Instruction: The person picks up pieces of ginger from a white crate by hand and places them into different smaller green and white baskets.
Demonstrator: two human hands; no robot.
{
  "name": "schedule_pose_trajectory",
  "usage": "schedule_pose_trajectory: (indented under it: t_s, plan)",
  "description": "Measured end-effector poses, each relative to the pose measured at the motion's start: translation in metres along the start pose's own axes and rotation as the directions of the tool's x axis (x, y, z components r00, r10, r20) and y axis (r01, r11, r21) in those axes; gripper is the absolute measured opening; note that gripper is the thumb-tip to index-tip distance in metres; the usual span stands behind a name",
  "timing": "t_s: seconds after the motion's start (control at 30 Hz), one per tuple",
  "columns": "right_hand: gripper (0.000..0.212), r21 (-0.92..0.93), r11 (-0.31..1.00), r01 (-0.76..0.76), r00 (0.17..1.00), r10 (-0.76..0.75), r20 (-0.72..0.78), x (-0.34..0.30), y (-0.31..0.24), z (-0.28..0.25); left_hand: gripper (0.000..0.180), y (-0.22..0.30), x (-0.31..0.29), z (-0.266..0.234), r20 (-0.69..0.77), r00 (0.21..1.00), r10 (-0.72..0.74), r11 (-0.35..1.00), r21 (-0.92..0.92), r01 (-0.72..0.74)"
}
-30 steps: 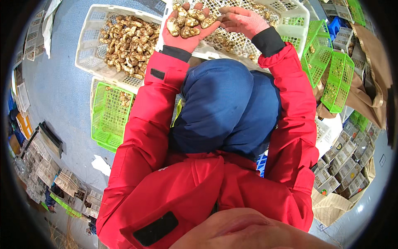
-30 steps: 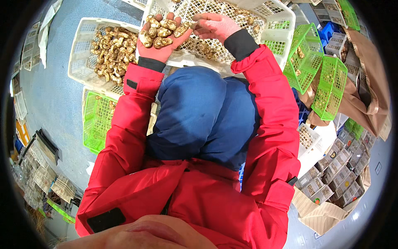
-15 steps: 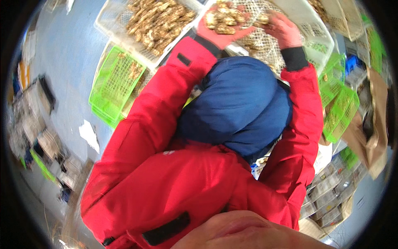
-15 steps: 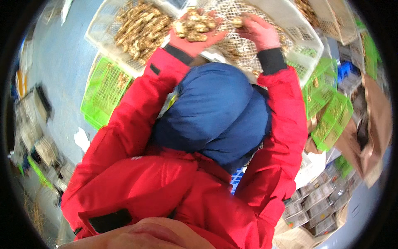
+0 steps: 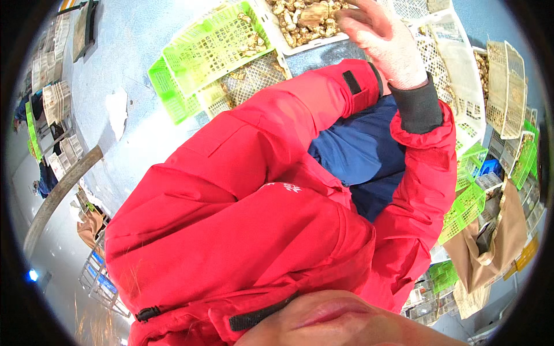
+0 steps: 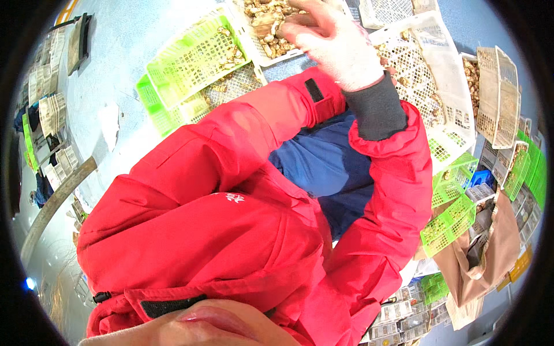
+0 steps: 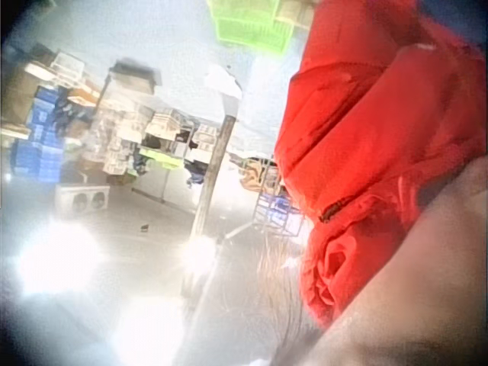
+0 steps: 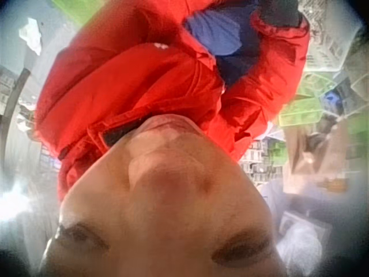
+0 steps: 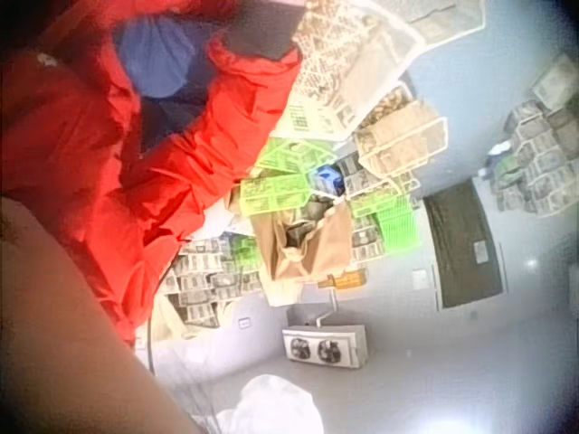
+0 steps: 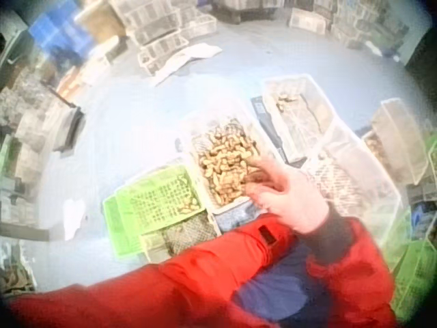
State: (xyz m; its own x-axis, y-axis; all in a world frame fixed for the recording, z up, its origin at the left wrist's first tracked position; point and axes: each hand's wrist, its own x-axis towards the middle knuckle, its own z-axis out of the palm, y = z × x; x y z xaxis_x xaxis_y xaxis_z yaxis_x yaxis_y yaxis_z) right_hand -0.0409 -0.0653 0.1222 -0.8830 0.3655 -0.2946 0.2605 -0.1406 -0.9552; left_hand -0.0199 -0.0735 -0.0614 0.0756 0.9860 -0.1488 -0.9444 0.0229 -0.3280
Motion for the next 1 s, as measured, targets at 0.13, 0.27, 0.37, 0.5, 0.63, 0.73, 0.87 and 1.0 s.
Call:
schedule_pose_trajectory:
  t_s: [0.13,0.27,0.37,0.5,0.63,0.73,0.87,1.0]
  plan:
    - [0.043,-0.177,0.984,0.032,0.989,-0.057,-0.138,-0.003,-0.004,-0.037,0.034,0.012,0.001,0.011,-0.034,0.999,0.039,0.996,0.083,-0.036]
    - [0.039,0.059,0.998,0.035,0.910,-0.007,-0.415,-0.037,0.013,-0.135,0.036,0.049,-0.002,0.021,-0.070,0.997,0.012,0.998,0.065,-0.007]
    - [0.032,0.017,1.000,0.005,0.821,0.005,-0.571,-0.083,0.149,-0.282,0.036,0.062,0.006,0.029,-0.071,0.997,-0.031,0.993,0.110,0.039]
    - [0.040,0.179,0.930,-0.322,0.877,0.364,-0.314,-0.103,0.201,-0.276,0.032,0.084,0.000,0.045,-0.113,0.993,0.022,0.959,0.282,0.011]
    - [0.035,-0.407,0.706,-0.579,0.813,0.463,-0.353,-0.079,0.242,-0.239,0.029,0.082,0.006,0.050,-0.151,0.988,-0.032,0.958,0.277,0.073]
    - [0.038,-0.779,0.409,-0.476,0.860,0.402,-0.315,-0.065,0.267,-0.228,0.028,0.076,0.015,0.047,-0.160,0.987,-0.031,0.957,0.282,0.075]
    - [0.035,-0.838,0.354,-0.416,0.909,0.137,-0.393,-0.042,0.261,-0.225,0.028,0.068,0.021,0.054,-0.201,0.979,0.032,0.928,0.369,0.045]
    - [0.037,-0.918,0.368,-0.151,0.984,-0.032,-0.174,-0.017,0.261,-0.201,0.029,0.067,0.025,0.050,-0.161,0.987,0.018,0.907,0.418,0.051]
